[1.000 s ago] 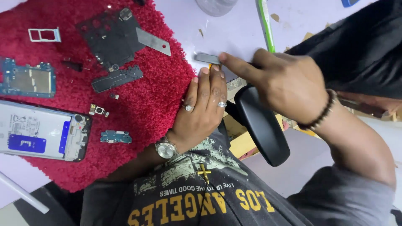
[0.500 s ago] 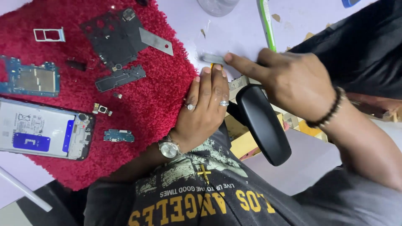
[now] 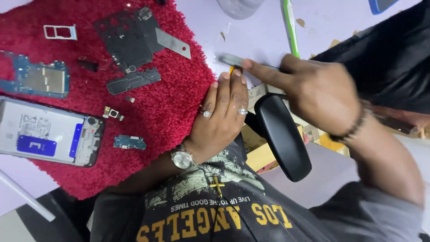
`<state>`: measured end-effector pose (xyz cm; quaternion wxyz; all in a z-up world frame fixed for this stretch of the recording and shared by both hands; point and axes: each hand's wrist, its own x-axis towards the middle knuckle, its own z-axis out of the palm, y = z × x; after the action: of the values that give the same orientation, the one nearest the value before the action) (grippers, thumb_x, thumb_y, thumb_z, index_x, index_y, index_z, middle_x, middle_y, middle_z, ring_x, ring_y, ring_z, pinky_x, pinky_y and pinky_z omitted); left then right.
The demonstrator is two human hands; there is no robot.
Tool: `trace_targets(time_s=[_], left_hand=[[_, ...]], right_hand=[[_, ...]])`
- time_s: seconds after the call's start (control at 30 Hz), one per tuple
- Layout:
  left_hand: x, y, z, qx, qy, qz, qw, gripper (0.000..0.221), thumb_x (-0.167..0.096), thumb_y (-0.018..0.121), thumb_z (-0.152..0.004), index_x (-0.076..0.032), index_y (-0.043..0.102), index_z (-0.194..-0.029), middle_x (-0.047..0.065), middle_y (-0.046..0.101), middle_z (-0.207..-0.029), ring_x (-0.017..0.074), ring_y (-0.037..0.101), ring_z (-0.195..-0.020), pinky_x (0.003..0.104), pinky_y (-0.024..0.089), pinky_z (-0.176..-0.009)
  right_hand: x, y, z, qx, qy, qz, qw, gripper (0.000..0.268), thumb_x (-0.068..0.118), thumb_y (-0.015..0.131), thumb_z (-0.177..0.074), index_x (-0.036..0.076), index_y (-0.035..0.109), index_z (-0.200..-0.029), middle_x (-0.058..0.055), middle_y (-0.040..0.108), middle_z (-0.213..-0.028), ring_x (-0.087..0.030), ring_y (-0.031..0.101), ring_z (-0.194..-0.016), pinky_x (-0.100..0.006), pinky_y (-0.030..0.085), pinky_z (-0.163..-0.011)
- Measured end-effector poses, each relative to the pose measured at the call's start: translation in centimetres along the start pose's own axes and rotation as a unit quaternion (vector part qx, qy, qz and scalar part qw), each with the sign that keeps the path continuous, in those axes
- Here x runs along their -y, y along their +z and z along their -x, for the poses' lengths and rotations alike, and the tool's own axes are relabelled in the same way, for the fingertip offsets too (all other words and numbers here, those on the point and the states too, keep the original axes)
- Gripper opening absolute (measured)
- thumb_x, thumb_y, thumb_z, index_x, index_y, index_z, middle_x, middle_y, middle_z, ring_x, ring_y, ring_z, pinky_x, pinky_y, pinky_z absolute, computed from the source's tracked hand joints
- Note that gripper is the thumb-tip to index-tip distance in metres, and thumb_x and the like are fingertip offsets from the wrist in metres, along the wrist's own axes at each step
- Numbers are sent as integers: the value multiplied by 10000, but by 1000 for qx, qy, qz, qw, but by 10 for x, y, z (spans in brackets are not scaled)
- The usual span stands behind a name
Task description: Cleaning a mobile phone motherboard and other internal components using a brush and cleaning solution at a repair station.
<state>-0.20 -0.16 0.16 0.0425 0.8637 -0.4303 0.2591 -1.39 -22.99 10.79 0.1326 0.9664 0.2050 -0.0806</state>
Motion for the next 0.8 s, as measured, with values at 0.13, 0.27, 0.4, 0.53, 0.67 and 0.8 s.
trace_targets(time_s=[0.13, 0.27, 0.4, 0.53, 0.67, 0.8], left_hand=[[1, 0, -1, -1, 4, -19, 1000, 472, -181, 333, -1159, -17, 654, -1464, 174, 663, -1467, 329, 613, -1350, 422, 430, -1197], [-2, 0, 1, 6, -3, -13, 1000, 486, -250, 349, -1169, -42, 662, -1477, 151, 656, -1478, 314, 599, -1368, 424, 392, -1223], [0, 0, -1, -1, -10, -19, 1000, 492, -212, 320, -1159, -17, 648, -1471, 124, 684, -1426, 296, 609, -1347, 408, 409, -1211], [-1, 0, 2, 9, 5, -12, 1000, 495, -197, 325, -1158, 16, 637, -1478, 187, 641, -1488, 330, 608, -1359, 428, 420, -1212], [-2, 3, 3, 10, 5, 0, 1000, 489, -203, 334, -1161, -15, 642, -1490, 187, 638, -1496, 349, 588, -1381, 446, 397, -1226], [-1, 2, 3, 9, 8, 4, 1000, 480, -186, 325, -1158, 5, 620, -1485, 187, 638, -1492, 338, 608, -1363, 427, 440, -1198]], right_hand=[[-7, -20, 9, 119, 50, 3, 992, 868, 28, 535, -932, 496, 513, -1664, 82, 724, -1080, -229, 698, -591, -387, 463, -356], [3, -14, -9, 64, 6, 3, 998, 898, 16, 565, -890, 406, 534, -1699, 59, 572, -807, -199, 563, -480, -365, 408, -330], [0, -24, 10, 119, 56, -37, 991, 883, -10, 536, -903, 443, 544, -1661, 59, 698, -971, -247, 687, -584, -414, 461, -359], [2, -14, 1, 115, 69, -8, 991, 853, 53, 555, -929, 467, 535, -1675, 36, 623, -866, -298, 627, -490, -431, 461, -371], [0, -1, -6, 23, 12, -67, 997, 821, -34, 566, -965, 350, 561, -1690, -1, 564, -832, -288, 489, -438, -411, 375, -356], [-3, -21, 24, 108, 65, -97, 987, 1011, -208, 490, -826, 357, 523, -1664, 15, 724, -1227, -133, 343, -329, -317, 298, -247]])
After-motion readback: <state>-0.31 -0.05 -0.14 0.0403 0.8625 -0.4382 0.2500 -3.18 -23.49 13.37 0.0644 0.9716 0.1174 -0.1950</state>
